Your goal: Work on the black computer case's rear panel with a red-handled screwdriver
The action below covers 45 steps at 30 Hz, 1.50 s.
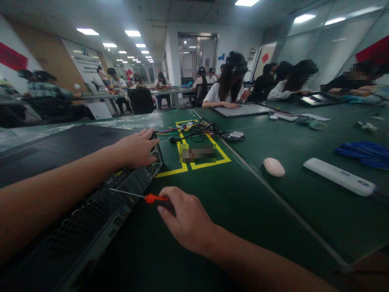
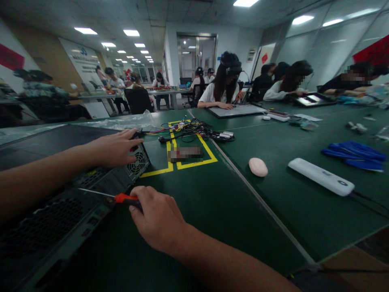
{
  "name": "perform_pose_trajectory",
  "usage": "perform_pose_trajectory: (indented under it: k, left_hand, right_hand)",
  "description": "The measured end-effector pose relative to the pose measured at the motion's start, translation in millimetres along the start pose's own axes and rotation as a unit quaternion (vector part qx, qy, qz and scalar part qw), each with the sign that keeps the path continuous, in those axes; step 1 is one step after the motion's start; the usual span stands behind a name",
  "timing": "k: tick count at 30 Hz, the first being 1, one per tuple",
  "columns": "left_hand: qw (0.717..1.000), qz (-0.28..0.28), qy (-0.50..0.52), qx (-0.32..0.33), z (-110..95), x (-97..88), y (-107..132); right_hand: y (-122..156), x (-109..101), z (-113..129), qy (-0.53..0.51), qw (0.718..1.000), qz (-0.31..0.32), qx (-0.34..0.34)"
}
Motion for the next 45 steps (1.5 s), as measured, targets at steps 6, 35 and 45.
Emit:
perform_pose_trajectory:
  k: [6, 35, 45]
  left_hand:
    - [1.0, -0.005, 0.005, 0.005, 0.7, 0.6, -0.6]
    - [1.0, -0.011, 0.017, 0.003, 0.0, -0.3, 0.1]
    - [1.0, -0.005, 0.015, 0.003, -1.5, -2.7, 1.1]
  right_hand:
    - [-0.4, 0.9, -1.5, 0.002, 1.0, 0.006, 0.001]
    - [-0.1, 0.0, -0.3, 0.0, 1.0, 0.012, 0.009]
    - [1.2, -2.1, 1.3, -0.003, 1.0, 0.008, 0.004]
Point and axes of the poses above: each hand's wrist, its own y-axis away from the middle knuckle, its own x-axis out of the palm, z = x × y, the point moved 8 cm from there along -y, towards the middle knuckle, and after that the axes turned 13 degrees about x, right-handed, at the moved point
